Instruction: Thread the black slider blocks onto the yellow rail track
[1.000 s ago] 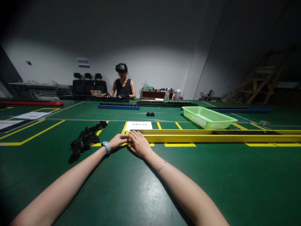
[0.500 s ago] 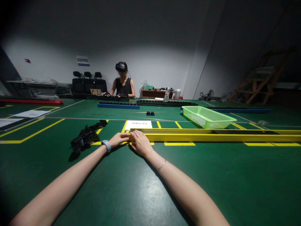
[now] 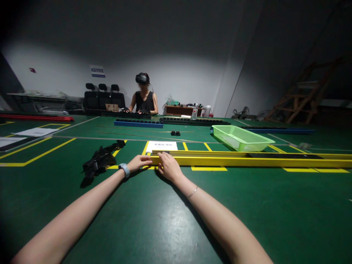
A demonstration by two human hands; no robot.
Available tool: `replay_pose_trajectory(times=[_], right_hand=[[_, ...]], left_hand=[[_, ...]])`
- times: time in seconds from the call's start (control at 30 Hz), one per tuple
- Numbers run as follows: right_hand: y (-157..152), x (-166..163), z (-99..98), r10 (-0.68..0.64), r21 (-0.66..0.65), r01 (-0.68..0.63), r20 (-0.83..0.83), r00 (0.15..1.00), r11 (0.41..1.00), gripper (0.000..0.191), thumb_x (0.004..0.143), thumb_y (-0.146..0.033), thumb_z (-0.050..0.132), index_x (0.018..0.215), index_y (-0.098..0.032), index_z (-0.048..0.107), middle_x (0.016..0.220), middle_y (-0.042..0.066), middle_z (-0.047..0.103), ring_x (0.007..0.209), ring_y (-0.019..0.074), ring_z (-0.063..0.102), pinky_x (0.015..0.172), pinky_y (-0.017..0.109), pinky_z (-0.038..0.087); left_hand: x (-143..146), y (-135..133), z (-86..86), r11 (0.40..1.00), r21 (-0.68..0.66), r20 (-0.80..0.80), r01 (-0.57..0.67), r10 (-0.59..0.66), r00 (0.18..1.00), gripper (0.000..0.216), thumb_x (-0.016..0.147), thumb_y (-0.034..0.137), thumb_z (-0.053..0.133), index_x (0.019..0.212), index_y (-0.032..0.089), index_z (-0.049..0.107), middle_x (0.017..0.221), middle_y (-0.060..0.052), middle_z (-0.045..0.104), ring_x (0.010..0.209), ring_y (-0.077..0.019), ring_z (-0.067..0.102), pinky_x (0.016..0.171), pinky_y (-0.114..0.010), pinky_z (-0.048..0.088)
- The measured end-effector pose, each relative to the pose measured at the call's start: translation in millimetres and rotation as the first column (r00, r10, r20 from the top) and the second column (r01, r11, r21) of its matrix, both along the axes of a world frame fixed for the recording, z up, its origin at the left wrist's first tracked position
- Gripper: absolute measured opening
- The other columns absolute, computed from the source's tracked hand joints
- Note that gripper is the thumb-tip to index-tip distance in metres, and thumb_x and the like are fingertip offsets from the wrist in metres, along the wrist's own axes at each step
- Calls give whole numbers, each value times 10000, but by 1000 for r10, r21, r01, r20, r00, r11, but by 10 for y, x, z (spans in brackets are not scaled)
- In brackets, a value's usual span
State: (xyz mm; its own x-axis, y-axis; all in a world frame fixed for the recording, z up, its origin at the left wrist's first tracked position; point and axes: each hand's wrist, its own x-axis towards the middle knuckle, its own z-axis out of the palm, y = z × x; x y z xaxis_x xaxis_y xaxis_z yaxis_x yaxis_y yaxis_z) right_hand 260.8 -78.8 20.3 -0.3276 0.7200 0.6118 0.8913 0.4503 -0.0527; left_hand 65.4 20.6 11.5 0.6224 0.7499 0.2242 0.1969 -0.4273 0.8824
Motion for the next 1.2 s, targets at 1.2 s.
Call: replay_pose_trajectory(times=[1.2], right_hand=[[-143,638,25,-114,24,114,14,993,993,498,775,-135,456,1271,-131,407,1122,127,565,1014,218,531,902,363,465]], left_hand=[[-15,-74,105,999,34,-127,28,-23,992,363,717,444,636,859,115,690,871,-88,677,852,-208,615,826,-321,441]])
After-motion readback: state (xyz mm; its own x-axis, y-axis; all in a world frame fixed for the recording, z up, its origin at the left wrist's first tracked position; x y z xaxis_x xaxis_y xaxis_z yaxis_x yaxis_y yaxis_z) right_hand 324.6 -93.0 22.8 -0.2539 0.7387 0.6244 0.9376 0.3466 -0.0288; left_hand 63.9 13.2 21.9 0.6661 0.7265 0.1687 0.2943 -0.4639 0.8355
